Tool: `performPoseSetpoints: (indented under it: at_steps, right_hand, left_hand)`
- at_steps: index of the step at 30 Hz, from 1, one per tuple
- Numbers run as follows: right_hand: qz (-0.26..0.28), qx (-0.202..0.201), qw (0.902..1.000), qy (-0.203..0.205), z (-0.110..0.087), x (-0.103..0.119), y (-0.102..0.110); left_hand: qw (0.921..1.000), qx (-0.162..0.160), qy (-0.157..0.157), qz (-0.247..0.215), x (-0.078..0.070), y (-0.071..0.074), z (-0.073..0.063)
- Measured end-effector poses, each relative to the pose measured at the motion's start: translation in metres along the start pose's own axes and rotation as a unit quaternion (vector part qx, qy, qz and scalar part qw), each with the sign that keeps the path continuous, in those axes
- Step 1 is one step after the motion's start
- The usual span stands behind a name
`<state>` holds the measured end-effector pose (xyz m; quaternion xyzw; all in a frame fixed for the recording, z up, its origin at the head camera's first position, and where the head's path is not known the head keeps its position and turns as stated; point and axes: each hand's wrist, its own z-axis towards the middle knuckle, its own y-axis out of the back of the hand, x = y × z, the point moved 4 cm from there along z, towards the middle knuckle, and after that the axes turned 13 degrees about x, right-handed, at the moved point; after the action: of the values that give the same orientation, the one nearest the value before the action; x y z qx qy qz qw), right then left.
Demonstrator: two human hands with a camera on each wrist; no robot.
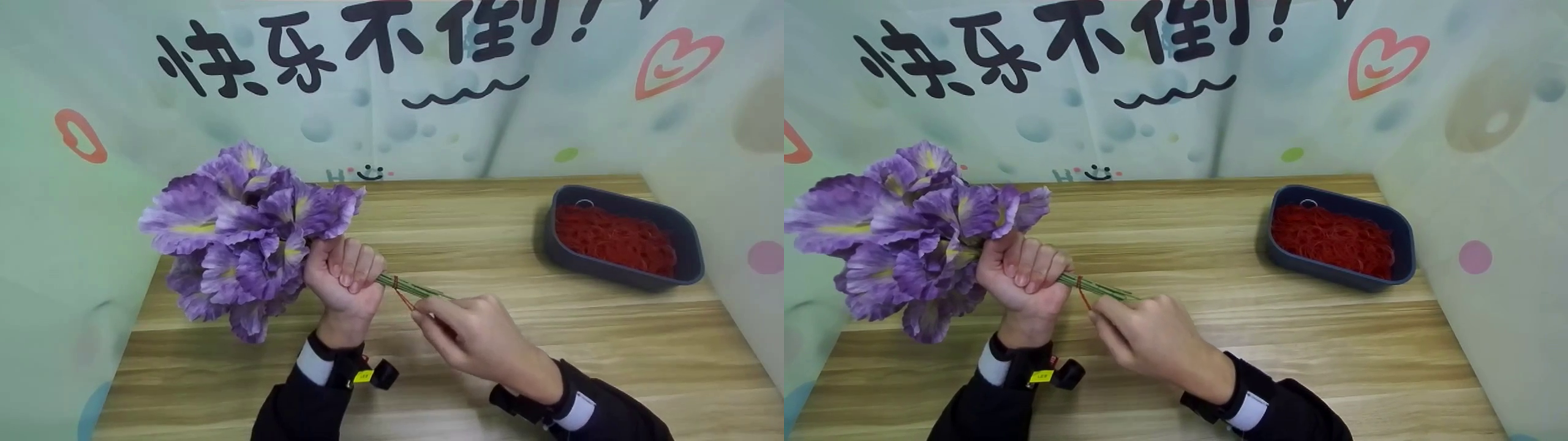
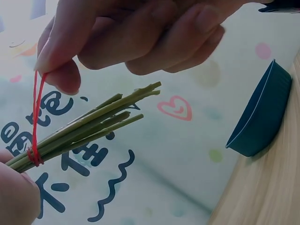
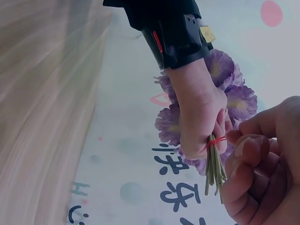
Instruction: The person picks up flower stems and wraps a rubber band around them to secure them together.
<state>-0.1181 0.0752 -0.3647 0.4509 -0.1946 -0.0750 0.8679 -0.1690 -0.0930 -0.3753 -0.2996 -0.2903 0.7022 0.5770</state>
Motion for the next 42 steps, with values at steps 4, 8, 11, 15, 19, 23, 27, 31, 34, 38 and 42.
performPoseSetpoints:
  at_steps: [4,8,11,15,19,23,27,31,34,38,42]
  right_hand:
    - [-0.033,-0.033,0.9989,0.003,0.0,-0.003,0.006]
    - [-0.049,-0.068,0.9965,0.013,-0.001,-0.006,0.012]
    - [-0.059,-0.081,0.9948,0.019,-0.001,-0.009,0.017]
    - [-0.092,-0.083,0.9923,0.001,-0.001,-0.016,0.022]
    - [-0.118,-0.067,0.9906,-0.016,-0.002,-0.02,0.026]
    - [-0.119,-0.042,0.9919,-0.012,-0.001,-0.021,0.027]
    - [-0.116,-0.025,0.9928,-0.01,0.0,-0.02,0.03]
    - [-0.098,-0.023,0.9948,-0.012,-0.002,-0.02,0.032]
    - [-0.084,-0.03,0.9958,-0.021,-0.004,-0.021,0.035]
    - [-0.076,-0.033,0.9958,-0.038,-0.007,-0.023,0.042]
    - [-0.078,-0.028,0.9952,-0.053,-0.01,-0.024,0.048]
  left_hand:
    - [0.9999,0.004,0.009,-0.006,0.005,0.0,-0.002]
    - [0.9997,0.004,0.022,-0.007,0.012,0.0,-0.004]
    - [0.9994,0.007,0.032,-0.008,0.017,-0.001,-0.006]
    - [0.9989,0.012,0.042,-0.018,0.02,-0.003,-0.008]
    - [0.9986,0.011,0.043,-0.027,0.02,-0.004,-0.008]
    - [0.9989,0.004,0.04,-0.025,0.016,-0.004,-0.007]
    - [0.9992,-0.003,0.035,-0.018,0.014,-0.002,-0.006]
    - [0.9996,0.0,0.025,-0.013,0.01,-0.003,-0.004]
    - [0.9997,0.008,0.02,-0.015,0.007,-0.006,-0.002]
    - [0.9994,0.016,0.017,-0.026,0.004,-0.009,-0.001]
    - [0.9989,0.015,0.015,-0.042,0.003,-0.012,0.0]
